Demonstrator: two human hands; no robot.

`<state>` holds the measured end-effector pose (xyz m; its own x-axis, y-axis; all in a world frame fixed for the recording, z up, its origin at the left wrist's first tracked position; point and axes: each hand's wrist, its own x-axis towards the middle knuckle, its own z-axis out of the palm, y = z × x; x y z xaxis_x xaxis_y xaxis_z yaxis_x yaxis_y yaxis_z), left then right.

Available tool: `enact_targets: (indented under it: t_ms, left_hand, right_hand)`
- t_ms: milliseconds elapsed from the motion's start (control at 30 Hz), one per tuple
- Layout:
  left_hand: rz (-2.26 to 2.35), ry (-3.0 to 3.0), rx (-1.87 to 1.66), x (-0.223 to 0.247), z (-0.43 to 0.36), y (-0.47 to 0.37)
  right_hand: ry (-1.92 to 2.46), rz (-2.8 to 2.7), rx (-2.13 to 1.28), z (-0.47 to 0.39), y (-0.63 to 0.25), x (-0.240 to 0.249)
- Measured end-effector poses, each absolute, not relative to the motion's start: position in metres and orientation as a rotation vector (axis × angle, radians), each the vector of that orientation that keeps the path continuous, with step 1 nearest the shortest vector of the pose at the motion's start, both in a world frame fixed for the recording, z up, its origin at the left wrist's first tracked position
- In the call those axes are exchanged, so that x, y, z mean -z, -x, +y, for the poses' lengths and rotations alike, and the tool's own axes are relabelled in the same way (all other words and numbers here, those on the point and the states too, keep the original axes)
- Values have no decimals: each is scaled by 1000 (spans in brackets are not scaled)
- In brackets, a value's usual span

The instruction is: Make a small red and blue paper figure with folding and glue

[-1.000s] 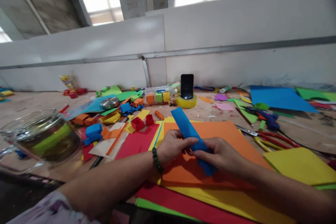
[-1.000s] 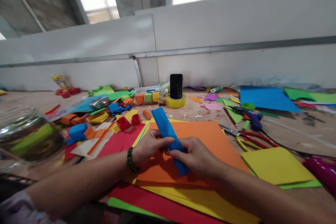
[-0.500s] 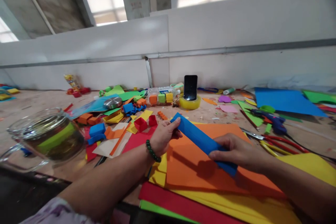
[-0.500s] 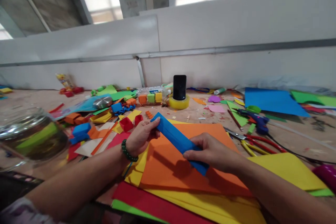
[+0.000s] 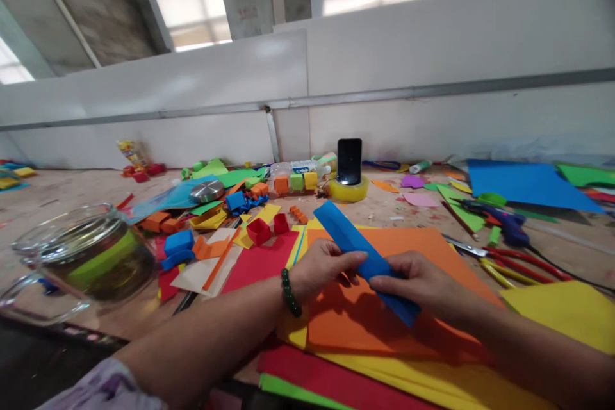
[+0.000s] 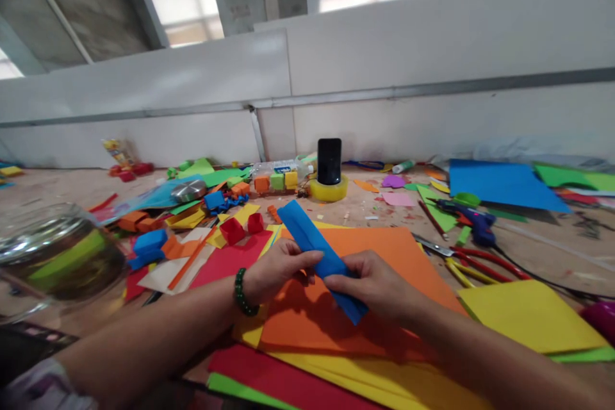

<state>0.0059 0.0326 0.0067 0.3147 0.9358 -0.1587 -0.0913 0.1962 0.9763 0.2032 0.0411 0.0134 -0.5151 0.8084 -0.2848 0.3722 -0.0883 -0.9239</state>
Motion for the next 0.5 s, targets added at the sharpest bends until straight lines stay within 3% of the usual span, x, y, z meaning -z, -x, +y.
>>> enact_targets:
  t_ms: [500]
  left_hand:
    - [1068, -878, -1247, -23, 41, 7]
  right_hand:
    - [1240, -1829, -1632, 32, -210, -31]
